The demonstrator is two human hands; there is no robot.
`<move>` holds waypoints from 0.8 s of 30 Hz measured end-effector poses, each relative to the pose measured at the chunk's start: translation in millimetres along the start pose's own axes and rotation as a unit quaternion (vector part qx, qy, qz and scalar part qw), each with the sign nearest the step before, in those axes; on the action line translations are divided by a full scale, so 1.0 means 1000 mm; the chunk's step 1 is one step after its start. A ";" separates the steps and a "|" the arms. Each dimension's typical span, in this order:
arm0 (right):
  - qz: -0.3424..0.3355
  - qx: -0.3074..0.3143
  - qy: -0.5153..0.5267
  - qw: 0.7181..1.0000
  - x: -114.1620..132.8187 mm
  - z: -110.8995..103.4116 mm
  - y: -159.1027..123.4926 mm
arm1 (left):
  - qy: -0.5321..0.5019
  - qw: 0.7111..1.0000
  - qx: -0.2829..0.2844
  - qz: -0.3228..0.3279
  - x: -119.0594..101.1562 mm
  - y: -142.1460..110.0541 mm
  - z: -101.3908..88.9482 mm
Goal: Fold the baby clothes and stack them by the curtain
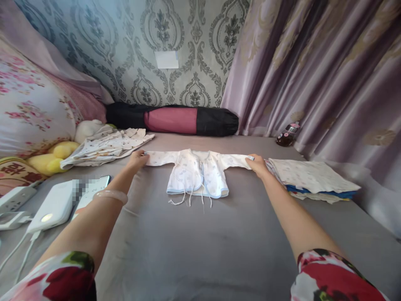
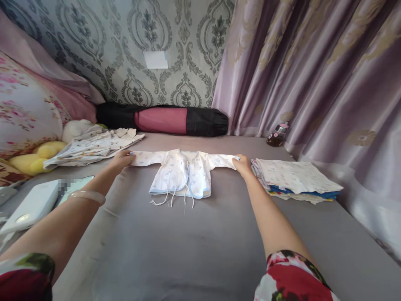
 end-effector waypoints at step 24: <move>-0.045 -0.122 -0.089 0.988 -0.023 0.012 -0.011 | -0.029 0.981 -0.189 0.024 0.031 0.012 0.020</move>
Point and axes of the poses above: each hand's wrist, its own y-axis towards the middle knuckle, its own z-axis out of the palm, x = y × z, the point moved 1 cm from there along y, towards the middle knuckle, and after that the axes turned 10 degrees about -x, right-handed, at the moved point
